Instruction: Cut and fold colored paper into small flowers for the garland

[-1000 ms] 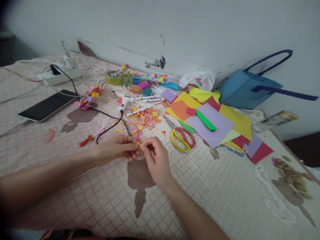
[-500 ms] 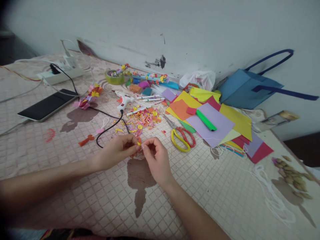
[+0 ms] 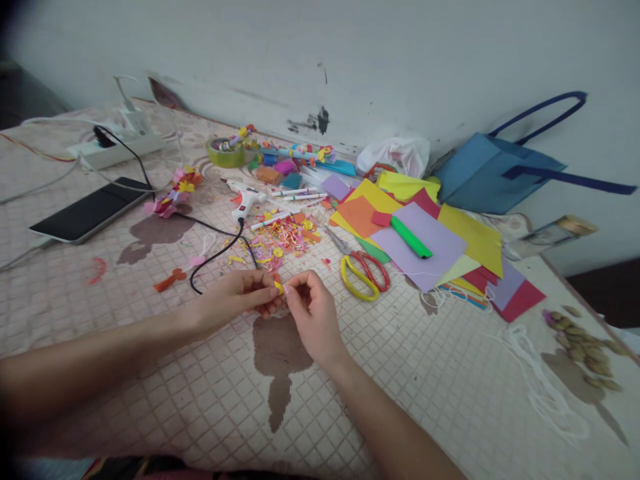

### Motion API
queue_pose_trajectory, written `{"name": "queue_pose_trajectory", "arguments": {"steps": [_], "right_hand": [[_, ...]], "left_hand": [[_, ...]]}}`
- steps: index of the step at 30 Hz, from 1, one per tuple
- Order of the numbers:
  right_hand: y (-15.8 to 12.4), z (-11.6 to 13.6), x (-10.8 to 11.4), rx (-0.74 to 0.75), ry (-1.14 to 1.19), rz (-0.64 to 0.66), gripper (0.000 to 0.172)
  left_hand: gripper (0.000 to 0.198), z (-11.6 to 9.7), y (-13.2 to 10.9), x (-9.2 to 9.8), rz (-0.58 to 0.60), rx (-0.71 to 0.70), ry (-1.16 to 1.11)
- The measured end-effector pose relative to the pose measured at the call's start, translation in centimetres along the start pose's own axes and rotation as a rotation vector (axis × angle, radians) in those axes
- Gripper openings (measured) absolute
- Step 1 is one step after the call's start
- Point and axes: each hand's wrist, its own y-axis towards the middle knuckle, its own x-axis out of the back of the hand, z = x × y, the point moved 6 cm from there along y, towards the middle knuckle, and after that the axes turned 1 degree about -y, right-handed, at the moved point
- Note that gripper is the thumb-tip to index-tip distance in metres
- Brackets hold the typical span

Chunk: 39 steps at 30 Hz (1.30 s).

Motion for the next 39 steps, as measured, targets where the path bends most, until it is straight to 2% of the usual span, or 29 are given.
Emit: {"name": "queue_pose_trajectory", "arguments": {"steps": [6, 13, 21, 29, 39], "right_hand": [[-0.1, 0.4, -0.1, 0.034, -0.025, 0.001, 0.006], [-0.1, 0.3, -0.3, 0.041, -0.038, -0.006, 0.006], [-0.1, 0.3, 0.0, 0.062, -0.101, -0.016, 0.003], [-0.2, 0.6, -0.3, 0.095, -0.115, -0.016, 0.003], [-0.2, 0.5, -0.3, 0.068, -0.137, 0.009, 0.003]], "left_hand": [[0.013, -0.1, -0.1, 0.0, -0.004, 0.022, 0.022], [0.015, -0.2, 0.0, 0.2, 0.004, -0.079, 0.174], [0.015, 0.0, -0.2, 0.1, -0.023, -0.092, 0.257], [0.016, 0.4, -0.2, 0.0, -0.031, -0.062, 0.114], [0.015, 0.9, -0.2, -0.2, -0.048, -0.032, 0.0]]}}
